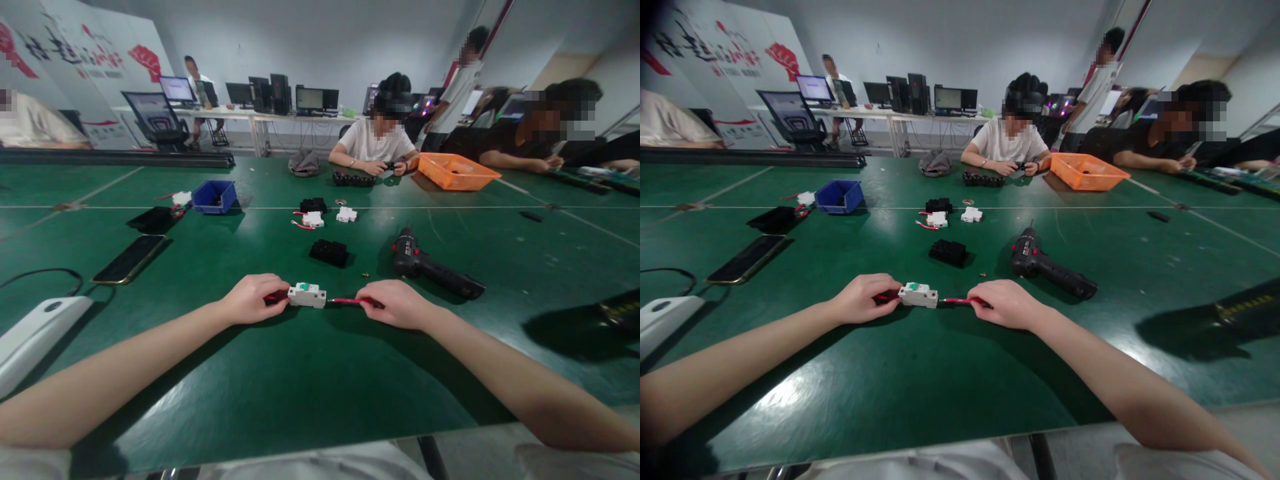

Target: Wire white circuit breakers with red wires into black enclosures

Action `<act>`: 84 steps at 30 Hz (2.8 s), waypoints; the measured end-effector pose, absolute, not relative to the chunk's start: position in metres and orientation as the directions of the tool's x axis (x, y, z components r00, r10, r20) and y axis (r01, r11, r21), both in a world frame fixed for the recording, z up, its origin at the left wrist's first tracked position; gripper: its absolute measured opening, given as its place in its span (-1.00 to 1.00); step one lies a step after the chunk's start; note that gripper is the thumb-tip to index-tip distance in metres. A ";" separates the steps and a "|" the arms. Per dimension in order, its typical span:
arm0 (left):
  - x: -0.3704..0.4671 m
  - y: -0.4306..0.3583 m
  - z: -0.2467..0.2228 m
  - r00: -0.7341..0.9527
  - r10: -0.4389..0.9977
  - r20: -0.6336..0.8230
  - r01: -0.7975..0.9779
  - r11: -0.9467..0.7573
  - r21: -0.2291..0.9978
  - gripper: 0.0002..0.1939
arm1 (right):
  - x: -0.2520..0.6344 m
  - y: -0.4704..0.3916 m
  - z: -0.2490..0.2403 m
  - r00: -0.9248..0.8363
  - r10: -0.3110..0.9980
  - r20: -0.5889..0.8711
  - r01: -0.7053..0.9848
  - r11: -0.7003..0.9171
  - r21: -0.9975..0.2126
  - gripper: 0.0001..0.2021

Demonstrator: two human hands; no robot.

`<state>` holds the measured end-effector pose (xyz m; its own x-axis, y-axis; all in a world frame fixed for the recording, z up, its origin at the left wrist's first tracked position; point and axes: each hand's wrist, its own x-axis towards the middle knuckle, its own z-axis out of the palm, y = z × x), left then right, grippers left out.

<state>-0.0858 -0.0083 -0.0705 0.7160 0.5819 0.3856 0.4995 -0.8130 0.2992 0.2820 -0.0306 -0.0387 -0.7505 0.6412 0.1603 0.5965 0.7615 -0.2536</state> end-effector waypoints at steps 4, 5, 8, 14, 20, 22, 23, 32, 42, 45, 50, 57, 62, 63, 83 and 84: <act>-0.085 -0.008 -0.071 0.715 0.570 0.405 0.488 -0.822 0.293 -0.79 | 0.281 -0.031 -0.039 -0.765 0.619 0.177 0.579 0.782 -0.231 -0.79; -0.085 -0.008 -0.071 0.714 0.567 0.412 0.486 -0.824 0.291 -0.79 | 0.281 -0.031 -0.039 -0.766 0.616 0.183 0.576 0.784 -0.231 -0.79; -0.085 -0.009 -0.070 0.712 0.561 0.422 0.482 -0.828 0.287 -0.80 | 0.280 -0.032 -0.039 -0.764 0.616 0.194 0.575 0.785 -0.229 -0.78; -0.085 -0.009 -0.070 0.712 0.554 0.431 0.476 -0.833 0.283 -0.81 | 0.279 -0.034 -0.037 -0.773 0.610 0.173 0.573 0.789 -0.223 -0.77; -0.085 -0.008 -0.071 0.714 0.557 0.423 0.482 -0.830 0.280 -0.80 | 0.279 -0.033 -0.040 -0.773 0.611 0.172 0.567 0.786 -0.246 -0.77; -0.085 -0.008 -0.071 0.716 0.554 0.424 0.476 -0.833 0.283 -0.80 | 0.279 -0.032 -0.041 -0.776 0.609 0.164 0.560 0.786 -0.262 -0.78; -0.085 -0.008 -0.072 0.718 0.552 0.424 0.473 -0.834 0.285 -0.80 | 0.278 -0.032 -0.041 -0.780 0.605 0.158 0.555 0.786 -0.272 -0.77; -0.086 -0.008 -0.071 0.722 0.556 0.412 0.481 -0.831 0.279 -0.80 | 0.279 -0.032 -0.042 -0.767 0.629 0.129 0.575 0.762 -0.297 -0.79; -0.085 -0.008 -0.070 0.721 0.555 0.414 0.471 -0.832 0.293 -0.79 | 0.282 -0.029 -0.043 -0.743 0.662 0.103 0.610 0.732 -0.305 -0.81; -0.085 -0.008 -0.069 0.723 0.552 0.416 0.468 -0.834 0.293 -0.79 | 0.284 -0.028 -0.044 -0.737 0.669 0.096 0.615 0.723 -0.314 -0.80; -0.085 -0.008 -0.069 0.721 0.554 0.415 0.467 -0.832 0.299 -0.79 | 0.282 -0.030 -0.047 -0.743 0.663 0.094 0.604 0.725 -0.332 -0.81; -0.085 -0.007 -0.070 0.722 0.553 0.416 0.463 -0.833 0.302 -0.77 | 0.275 -0.033 -0.049 -0.748 0.659 0.075 0.601 0.721 -0.344 -0.77; -0.085 -0.007 -0.069 0.725 0.546 0.420 0.457 -0.838 0.299 -0.78 | 0.272 -0.029 -0.055 -0.752 0.642 0.145 0.593 0.757 -0.276 -0.74; -0.084 -0.007 -0.069 0.726 0.543 0.421 0.455 -0.839 0.299 -0.78 | 0.271 -0.028 -0.056 -0.753 0.636 0.167 0.590 0.766 -0.255 -0.74; -0.085 -0.004 -0.072 0.729 0.557 0.398 0.462 -0.829 0.314 -0.75 | 0.268 -0.026 -0.056 -0.756 0.602 0.259 0.572 0.799 -0.188 -0.70; -0.085 -0.004 -0.072 0.727 0.559 0.398 0.463 -0.828 0.316 -0.75 | 0.268 -0.025 -0.056 -0.755 0.603 0.258 0.570 0.798 -0.194 -0.69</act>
